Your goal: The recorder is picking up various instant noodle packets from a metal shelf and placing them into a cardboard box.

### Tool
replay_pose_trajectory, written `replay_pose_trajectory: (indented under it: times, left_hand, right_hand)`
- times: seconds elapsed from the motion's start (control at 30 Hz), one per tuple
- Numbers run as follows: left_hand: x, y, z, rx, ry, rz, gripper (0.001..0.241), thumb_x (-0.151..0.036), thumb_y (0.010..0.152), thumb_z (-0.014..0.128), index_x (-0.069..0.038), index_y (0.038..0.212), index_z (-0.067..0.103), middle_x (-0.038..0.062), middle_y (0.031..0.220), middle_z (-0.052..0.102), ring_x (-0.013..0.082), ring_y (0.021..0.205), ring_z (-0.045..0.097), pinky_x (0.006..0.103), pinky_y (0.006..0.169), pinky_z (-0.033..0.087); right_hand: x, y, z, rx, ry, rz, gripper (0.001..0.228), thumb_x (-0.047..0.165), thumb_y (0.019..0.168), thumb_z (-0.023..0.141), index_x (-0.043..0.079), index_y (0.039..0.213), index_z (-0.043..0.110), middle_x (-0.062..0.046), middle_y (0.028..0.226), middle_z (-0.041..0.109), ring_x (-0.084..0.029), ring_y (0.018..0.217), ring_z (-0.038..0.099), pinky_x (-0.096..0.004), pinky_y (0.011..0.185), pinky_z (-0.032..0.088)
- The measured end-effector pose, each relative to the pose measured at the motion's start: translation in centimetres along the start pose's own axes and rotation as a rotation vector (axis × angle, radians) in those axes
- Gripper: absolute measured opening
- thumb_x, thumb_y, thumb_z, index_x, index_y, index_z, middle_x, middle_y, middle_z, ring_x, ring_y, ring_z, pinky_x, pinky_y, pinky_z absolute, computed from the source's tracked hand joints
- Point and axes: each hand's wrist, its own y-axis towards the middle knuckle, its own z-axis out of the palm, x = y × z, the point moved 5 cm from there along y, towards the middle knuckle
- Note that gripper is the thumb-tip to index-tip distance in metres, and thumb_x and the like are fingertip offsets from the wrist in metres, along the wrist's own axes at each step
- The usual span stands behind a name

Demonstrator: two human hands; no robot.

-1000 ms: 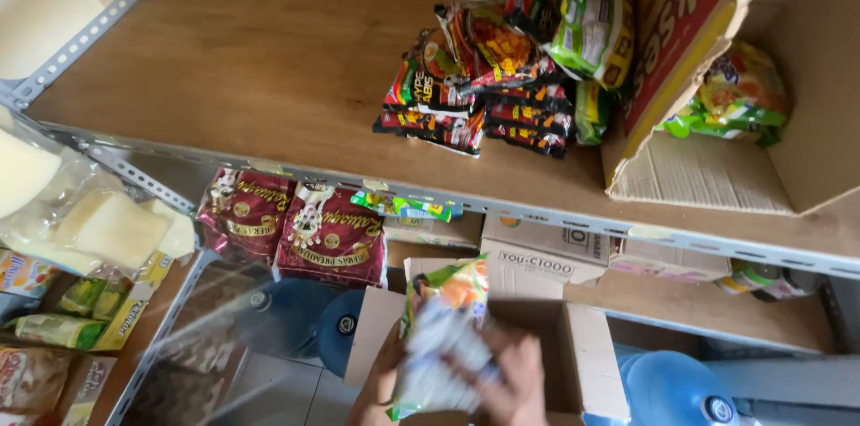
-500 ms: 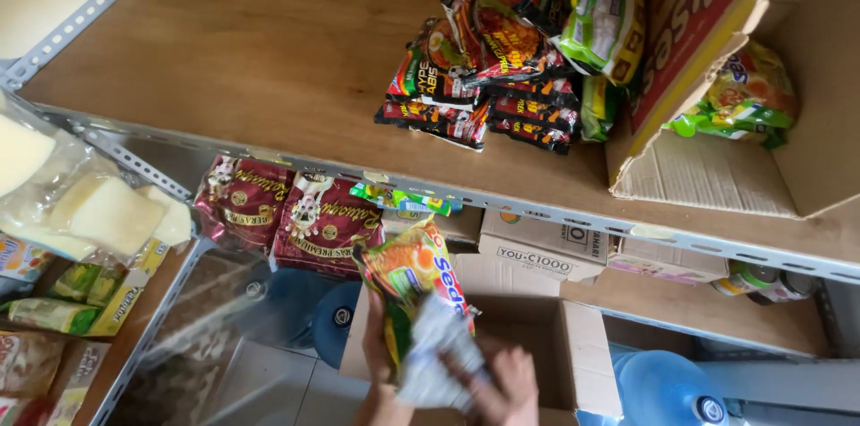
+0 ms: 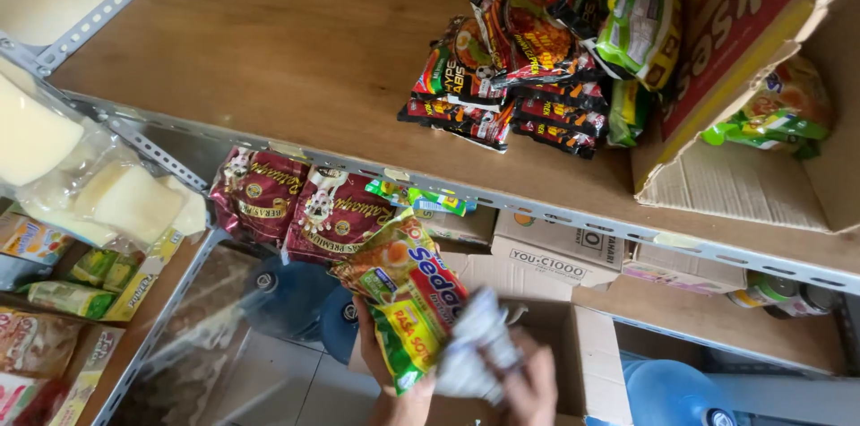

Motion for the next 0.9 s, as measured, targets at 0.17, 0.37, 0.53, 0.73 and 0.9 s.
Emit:
replay_pose_trajectory:
  times: [0.17,0.37,0.53,0.73,0.9]
  left_hand:
    - [-0.3,-0.4,1.0,-0.197,0.064,-0.035,0.071,-0.060,0.098,0.039,-0.016,0.153,0.042,0.014,0.145,0.054,0.0374,0.128,0.057,0.0576,0.107,0.043]
    - [3.1,-1.6,-0.1,-0.232,0.211,-0.298,0.059,-0.051,0.098,0.051,-0.014,0.144,0.051,0.008,0.126,0.060,0.0266,0.111,0.060,0.0445,0.094,0.048]
    - [6.2,-3.4,-1.3,-0.274,0.343,-0.558,0.047,-0.041,0.099,0.063,-0.012,0.135,0.059,0.003,0.108,0.066,0.0159,0.094,0.064,0.0316,0.081,0.053]
    - [6.1,-3.8,-6.5,-0.415,0.470,-0.521,0.054,-0.033,0.090,0.061,-0.011,0.140,0.056,0.004,0.115,0.070,0.0170,0.101,0.069,0.0328,0.085,0.058]
    - [5.9,-4.3,-4.0,-0.377,0.510,-0.524,0.059,-0.032,0.092,0.062,-0.011,0.146,0.051,0.004,0.116,0.068,0.0159,0.100,0.067,0.0312,0.085,0.057]
  right_hand:
    - [7.7,-1.7,-5.0,-0.445,-0.314,-0.593,0.045,0.013,0.089,0.061,-0.001,0.132,0.064,-0.020,0.140,0.058,-0.032,0.128,0.064,-0.041,0.104,0.053]
    - [-1.4,-0.5,-3.4,-0.076,-0.540,-0.786,0.063,0.018,0.063,0.084,0.004,0.122,0.068,-0.016,0.113,0.071,-0.030,0.106,0.067,-0.042,0.092,0.050]
    - [13.4,1.8,-5.1,-0.235,-0.212,-0.526,0.057,0.004,0.074,0.066,-0.003,0.131,0.064,-0.024,0.132,0.062,-0.037,0.122,0.063,-0.041,0.102,0.051]
    - [9.6,-1.6,-1.5,-0.301,-0.250,-0.766,0.050,0.024,0.092,0.063,-0.002,0.135,0.062,-0.027,0.140,0.057,-0.041,0.134,0.055,-0.045,0.114,0.042]
    - [8.7,-2.6,0.0,-0.335,-0.554,-0.911,0.054,0.054,0.086,0.068,0.017,0.126,0.072,-0.017,0.135,0.062,-0.033,0.122,0.058,-0.040,0.110,0.045]
